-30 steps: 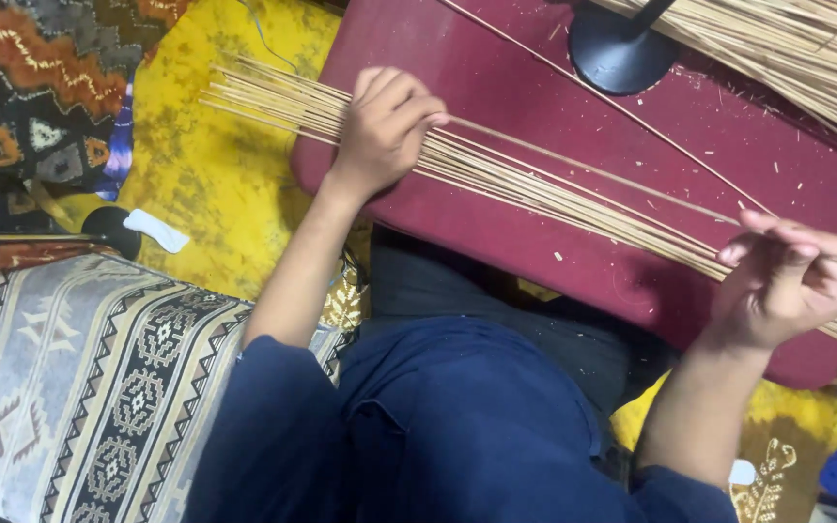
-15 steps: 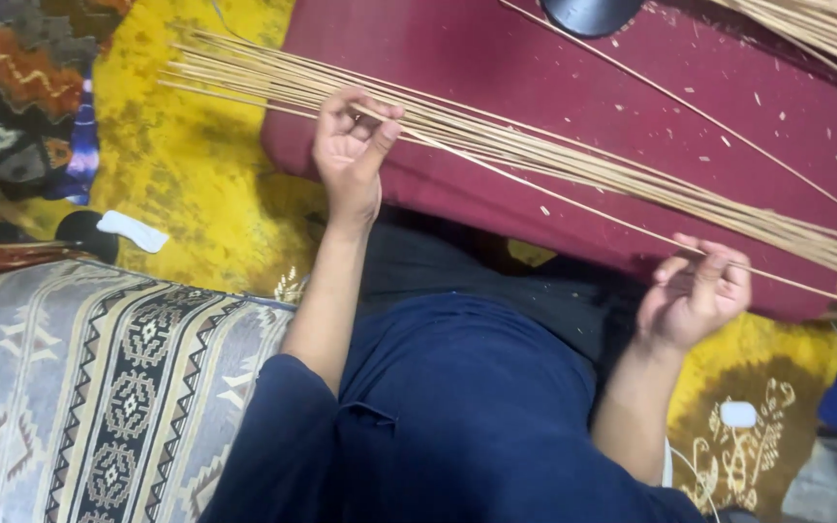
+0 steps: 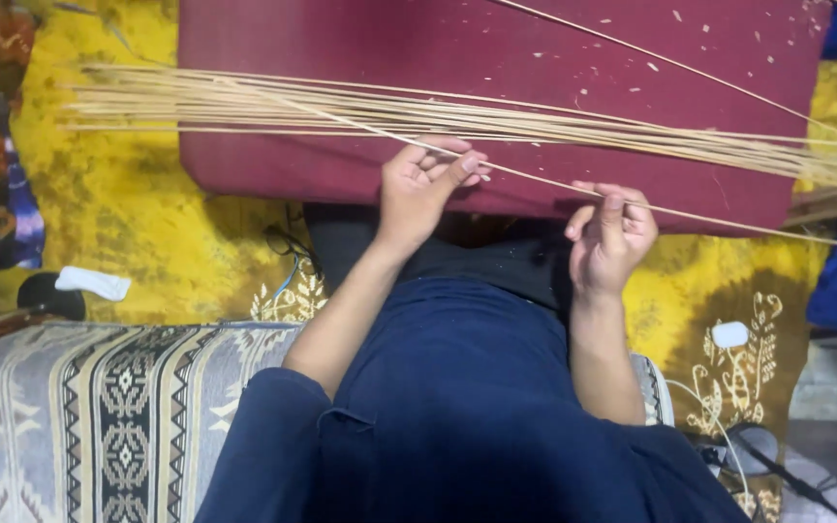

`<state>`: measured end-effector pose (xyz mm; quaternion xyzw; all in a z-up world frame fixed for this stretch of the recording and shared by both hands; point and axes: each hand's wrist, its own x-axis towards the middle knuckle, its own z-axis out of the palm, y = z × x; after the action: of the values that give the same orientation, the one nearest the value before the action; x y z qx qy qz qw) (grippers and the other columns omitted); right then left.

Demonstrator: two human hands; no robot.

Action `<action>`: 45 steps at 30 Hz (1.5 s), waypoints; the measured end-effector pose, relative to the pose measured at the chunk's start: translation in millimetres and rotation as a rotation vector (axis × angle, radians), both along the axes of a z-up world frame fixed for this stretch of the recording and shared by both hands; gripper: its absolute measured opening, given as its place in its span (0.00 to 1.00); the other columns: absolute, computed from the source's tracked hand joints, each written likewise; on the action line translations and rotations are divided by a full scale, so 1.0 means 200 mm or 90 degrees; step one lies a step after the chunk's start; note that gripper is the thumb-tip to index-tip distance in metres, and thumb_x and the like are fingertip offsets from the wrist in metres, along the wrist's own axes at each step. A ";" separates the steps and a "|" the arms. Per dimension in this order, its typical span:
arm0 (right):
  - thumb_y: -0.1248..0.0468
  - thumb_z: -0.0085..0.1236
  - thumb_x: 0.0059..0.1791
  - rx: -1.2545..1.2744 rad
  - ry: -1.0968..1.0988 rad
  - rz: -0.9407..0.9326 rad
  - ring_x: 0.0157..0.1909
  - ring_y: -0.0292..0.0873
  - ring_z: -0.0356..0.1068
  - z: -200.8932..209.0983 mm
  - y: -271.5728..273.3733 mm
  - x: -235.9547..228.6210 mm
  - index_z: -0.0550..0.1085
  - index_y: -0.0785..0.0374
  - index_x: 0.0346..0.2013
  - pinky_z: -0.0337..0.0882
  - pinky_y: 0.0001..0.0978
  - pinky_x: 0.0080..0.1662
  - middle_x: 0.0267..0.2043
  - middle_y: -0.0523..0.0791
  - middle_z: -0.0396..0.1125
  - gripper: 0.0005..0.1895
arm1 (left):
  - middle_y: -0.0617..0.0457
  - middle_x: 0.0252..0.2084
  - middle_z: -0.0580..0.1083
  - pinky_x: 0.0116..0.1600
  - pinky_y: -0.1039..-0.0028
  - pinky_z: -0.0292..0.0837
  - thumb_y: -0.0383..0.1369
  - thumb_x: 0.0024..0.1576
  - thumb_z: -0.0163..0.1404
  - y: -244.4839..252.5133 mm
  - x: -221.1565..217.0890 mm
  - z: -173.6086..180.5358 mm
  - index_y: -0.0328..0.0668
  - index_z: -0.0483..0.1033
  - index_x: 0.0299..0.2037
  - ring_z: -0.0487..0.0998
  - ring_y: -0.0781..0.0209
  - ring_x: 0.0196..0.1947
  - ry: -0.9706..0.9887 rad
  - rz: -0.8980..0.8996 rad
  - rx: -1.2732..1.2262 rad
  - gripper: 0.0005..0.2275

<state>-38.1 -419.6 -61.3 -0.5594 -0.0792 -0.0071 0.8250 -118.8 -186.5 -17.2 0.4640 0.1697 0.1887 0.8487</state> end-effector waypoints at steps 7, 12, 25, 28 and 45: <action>0.65 0.53 0.57 0.003 -0.014 -0.029 0.16 0.41 0.69 0.01 -0.03 0.00 0.71 0.73 0.40 0.65 0.21 0.19 0.36 0.66 0.71 0.10 | 0.35 0.40 0.80 0.42 0.72 0.87 0.26 0.58 0.60 0.10 0.00 0.03 0.29 0.74 0.46 0.86 0.52 0.38 0.036 0.035 0.020 0.10; 0.65 0.52 0.57 0.020 0.003 -0.013 0.16 0.42 0.69 0.03 -0.01 0.00 0.71 0.75 0.41 0.66 0.22 0.19 0.35 0.66 0.71 0.11 | 0.37 0.38 0.80 0.42 0.73 0.87 0.26 0.57 0.62 0.11 0.01 0.03 0.30 0.73 0.46 0.86 0.52 0.37 0.045 0.098 0.019 0.12; 0.68 0.58 0.56 -0.082 -0.012 0.026 0.21 0.46 0.72 0.06 -0.05 0.04 0.73 0.78 0.40 0.67 0.24 0.22 0.33 0.67 0.71 0.11 | 0.37 0.38 0.80 0.41 0.73 0.87 0.22 0.55 0.63 0.11 0.01 0.01 0.29 0.75 0.43 0.86 0.56 0.35 -0.001 -0.008 0.053 0.10; 0.67 0.59 0.56 -0.092 -0.040 0.037 0.17 0.43 0.68 0.04 -0.07 0.06 0.72 0.77 0.37 0.66 0.25 0.21 0.25 0.62 0.69 0.12 | 0.37 0.38 0.80 0.41 0.72 0.87 0.22 0.55 0.62 0.11 0.01 0.00 0.30 0.75 0.42 0.86 0.55 0.35 -0.005 -0.011 0.059 0.10; 0.72 0.61 0.54 -0.434 -0.559 -0.114 0.20 0.50 0.70 0.30 0.07 0.01 0.82 0.75 0.35 0.72 0.36 0.29 0.24 0.52 0.73 0.06 | 0.40 0.38 0.78 0.40 0.72 0.87 0.23 0.58 0.59 0.14 0.02 -0.06 0.33 0.71 0.43 0.85 0.54 0.35 -0.050 0.084 0.018 0.09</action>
<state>-36.1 -406.1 -2.3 -0.7433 -0.3652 -0.2836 0.4835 -114.3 -158.3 -28.3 0.4558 0.1638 0.2644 0.8340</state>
